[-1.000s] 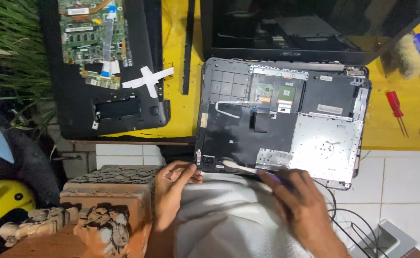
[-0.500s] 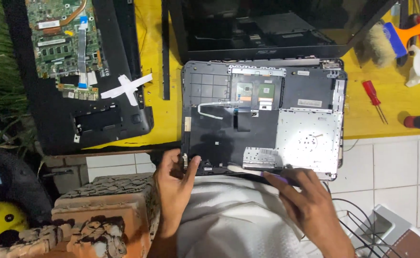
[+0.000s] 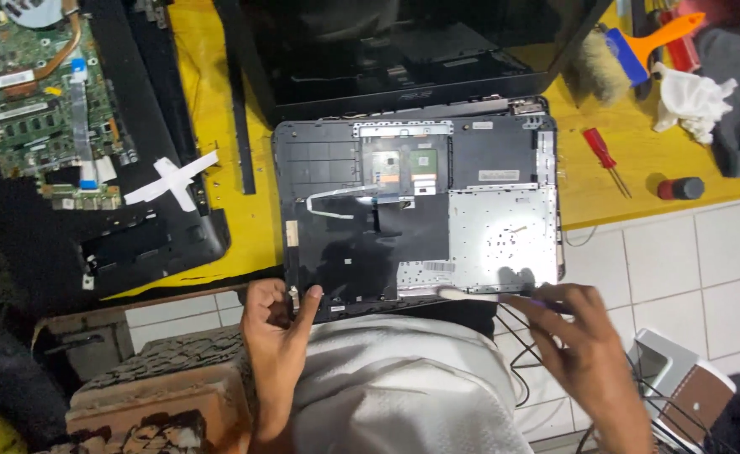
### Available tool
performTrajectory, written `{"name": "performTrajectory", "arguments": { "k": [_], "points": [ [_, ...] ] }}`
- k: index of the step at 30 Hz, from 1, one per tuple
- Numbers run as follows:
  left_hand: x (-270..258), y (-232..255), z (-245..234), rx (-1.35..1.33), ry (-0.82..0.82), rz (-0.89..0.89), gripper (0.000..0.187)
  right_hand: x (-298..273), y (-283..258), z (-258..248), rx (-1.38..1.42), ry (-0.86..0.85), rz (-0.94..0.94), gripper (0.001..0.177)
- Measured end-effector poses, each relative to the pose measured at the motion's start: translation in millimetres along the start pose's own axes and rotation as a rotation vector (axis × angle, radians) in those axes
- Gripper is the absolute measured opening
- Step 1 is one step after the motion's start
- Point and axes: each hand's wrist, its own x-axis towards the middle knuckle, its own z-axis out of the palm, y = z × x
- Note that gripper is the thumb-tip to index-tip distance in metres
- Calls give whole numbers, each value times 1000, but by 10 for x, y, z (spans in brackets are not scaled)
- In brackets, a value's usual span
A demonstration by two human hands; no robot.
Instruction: The person cleans the inside of a disassembled laptop with a brush, then removes the keyboard and places it aside. They proceed to use a screwdriver to unscrew and detach the screen bezel from the laptop's display assembly.
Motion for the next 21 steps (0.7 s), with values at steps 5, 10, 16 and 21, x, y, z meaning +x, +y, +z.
{"name": "performTrajectory", "arguments": {
  "k": [5,10,16,21],
  "points": [
    [3,40,16,-44,6,-35,34,30,-132,-28,-27,-3,33,44],
    [-6,70,-11,-43,6,-114,34,-10,24,-123,-11,21,34,44],
    [5,-8,-1,-33,7,-123,33,-67,98,-123,14,1,129,45],
    [17,-26,-11,16,16,-104,33,-208,331,-308,-46,16,340,44]
  ]
}}
